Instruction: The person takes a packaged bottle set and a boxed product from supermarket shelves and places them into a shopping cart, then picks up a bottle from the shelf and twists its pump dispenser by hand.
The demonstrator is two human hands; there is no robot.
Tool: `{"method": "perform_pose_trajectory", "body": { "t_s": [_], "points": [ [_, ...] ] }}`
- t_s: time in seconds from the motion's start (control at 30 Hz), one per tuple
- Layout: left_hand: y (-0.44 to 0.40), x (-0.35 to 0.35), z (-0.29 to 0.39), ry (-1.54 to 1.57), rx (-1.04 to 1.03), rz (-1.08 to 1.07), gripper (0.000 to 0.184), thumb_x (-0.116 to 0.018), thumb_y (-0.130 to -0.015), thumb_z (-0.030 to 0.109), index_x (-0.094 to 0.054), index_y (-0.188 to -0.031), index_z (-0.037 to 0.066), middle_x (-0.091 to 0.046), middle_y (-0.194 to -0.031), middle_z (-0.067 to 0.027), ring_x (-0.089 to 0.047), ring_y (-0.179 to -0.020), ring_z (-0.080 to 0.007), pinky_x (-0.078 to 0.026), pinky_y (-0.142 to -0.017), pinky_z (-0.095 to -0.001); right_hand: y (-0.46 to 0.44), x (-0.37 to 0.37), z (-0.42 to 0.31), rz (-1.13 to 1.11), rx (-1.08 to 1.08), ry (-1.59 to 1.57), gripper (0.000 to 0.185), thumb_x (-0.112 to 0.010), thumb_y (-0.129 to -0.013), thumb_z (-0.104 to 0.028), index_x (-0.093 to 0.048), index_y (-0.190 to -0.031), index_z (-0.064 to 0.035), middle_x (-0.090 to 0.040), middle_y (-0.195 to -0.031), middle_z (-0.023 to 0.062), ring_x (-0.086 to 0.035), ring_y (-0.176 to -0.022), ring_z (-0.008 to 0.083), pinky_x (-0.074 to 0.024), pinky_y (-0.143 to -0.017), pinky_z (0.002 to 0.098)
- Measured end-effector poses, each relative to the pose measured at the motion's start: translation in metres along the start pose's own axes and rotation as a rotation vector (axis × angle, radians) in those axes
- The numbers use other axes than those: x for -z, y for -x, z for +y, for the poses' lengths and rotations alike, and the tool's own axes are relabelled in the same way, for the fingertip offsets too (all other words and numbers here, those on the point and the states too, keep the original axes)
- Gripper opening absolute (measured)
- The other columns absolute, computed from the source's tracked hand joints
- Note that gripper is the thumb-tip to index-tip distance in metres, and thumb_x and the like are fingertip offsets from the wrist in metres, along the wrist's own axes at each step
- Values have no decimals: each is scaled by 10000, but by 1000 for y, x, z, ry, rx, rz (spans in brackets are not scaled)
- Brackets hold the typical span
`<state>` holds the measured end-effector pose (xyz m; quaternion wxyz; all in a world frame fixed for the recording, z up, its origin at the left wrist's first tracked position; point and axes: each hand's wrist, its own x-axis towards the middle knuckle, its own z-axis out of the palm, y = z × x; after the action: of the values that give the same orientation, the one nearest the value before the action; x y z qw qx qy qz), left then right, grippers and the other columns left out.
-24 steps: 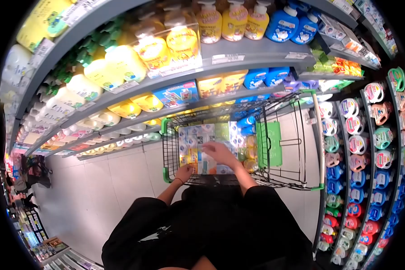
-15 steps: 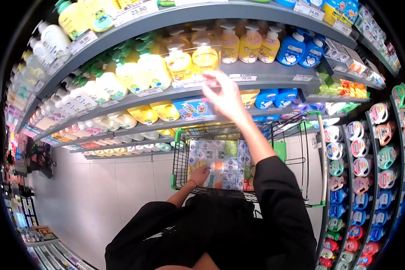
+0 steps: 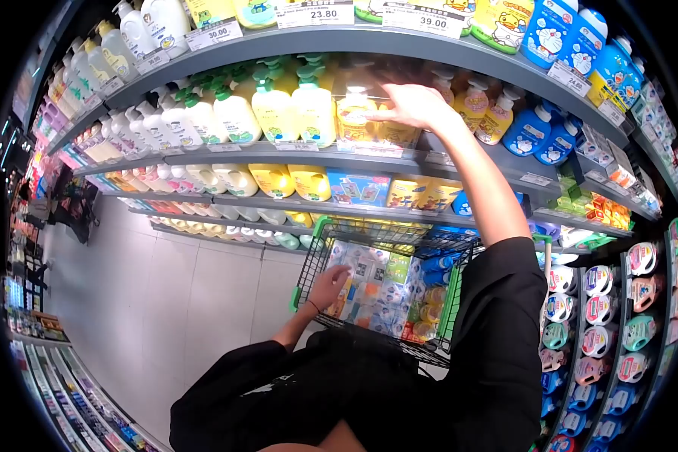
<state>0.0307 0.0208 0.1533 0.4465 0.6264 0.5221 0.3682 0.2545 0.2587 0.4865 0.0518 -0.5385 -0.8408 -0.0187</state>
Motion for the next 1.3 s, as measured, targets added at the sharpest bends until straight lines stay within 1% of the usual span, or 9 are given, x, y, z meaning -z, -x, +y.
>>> {"method": "perform_pose_trajectory", "body": {
  "t_s": [0.1,0.3,0.37,0.53,0.83,1.0,1.13,1.23,1.3],
  "points": [
    [-30,18,26,11,-220,110,211,-592,-914,138,-647,-1090,36,-698,-903,-136,-688,-796,-230,-528,-710,-314,9,1,-4,-1,-2,24,838,-597,-801,-655,-392,-1432,-144,-638,-1138,206,-604,-1111,336,-489,-930,451],
    [-78,47,97,42,-357,234,245,-581,-898,50,-607,-1139,14,-694,-923,-120,-684,-822,-200,-533,-735,-293,18,-13,1,281,156,220,797,-686,-796,-508,-362,-1438,-165,-613,-1084,235,-618,-1006,369,-494,-853,449],
    [-87,49,106,81,-479,290,266,-574,-895,29,-597,-1159,9,-686,-929,-115,-675,-813,-185,-534,-744,-287,13,-4,1,161,99,135,807,-696,-790,-502,-344,-1450,-200,-595,-1133,226,-605,-1022,380,-483,-871,466],
    [-110,72,141,124,-428,300,367,-600,-870,28,-554,-1234,12,-654,-1033,-137,-642,-918,-195,-514,-834,-304,21,-1,0,215,113,155,824,-733,-752,-484,-354,-1445,-252,-590,-1140,211,-602,-991,381,-480,-860,480],
    [-141,79,177,123,-653,330,684,-716,-808,103,-376,-1394,8,-506,-1319,-183,-532,-1204,-284,-443,-979,-382,89,26,-15,482,305,374,768,-791,-716,-297,-456,-1403,-224,-450,-1324,134,-433,-1214,332,-326,-1031,463],
    [-141,75,201,38,-759,237,1000,-833,-704,180,-229,-1476,-17,-351,-1468,-210,-373,-1359,-307,-310,-1117,-396,154,81,-57,452,274,344,718,-809,-678,-316,-523,-1325,-191,-462,-1306,160,-449,-1188,346,-353,-1016,463],
    [-107,75,224,19,-853,48,1233,-887,-595,397,-152,-1476,-54,-276,-1498,-239,-269,-1395,-387,-219,-1153,-474,202,107,-95,342,188,131,822,-849,-606,-286,-525,-1345,-132,-501,-1272,170,-502,-1146,355,-409,-972,446],
    [-86,66,207,393,-768,-274,1274,-894,-581,387,-111,-1472,-75,-265,-1494,-240,-272,-1390,-384,-217,-1146,-456,226,107,-117,261,118,-17,861,-871,-552,-290,-548,-1319,-69,-510,-1251,179,-520,-1136,354,-431,-954,440],
    [-63,53,182,372,-812,-231,1244,-897,-587,381,-138,-1472,-54,-273,-1474,-221,-279,-1392,-335,-244,-1133,-423,233,103,-120,132,93,-33,876,-872,-548,-298,-541,-1332,-89,-513,-1231,174,-521,-1119,357,-433,-940,443]
  ]
}}
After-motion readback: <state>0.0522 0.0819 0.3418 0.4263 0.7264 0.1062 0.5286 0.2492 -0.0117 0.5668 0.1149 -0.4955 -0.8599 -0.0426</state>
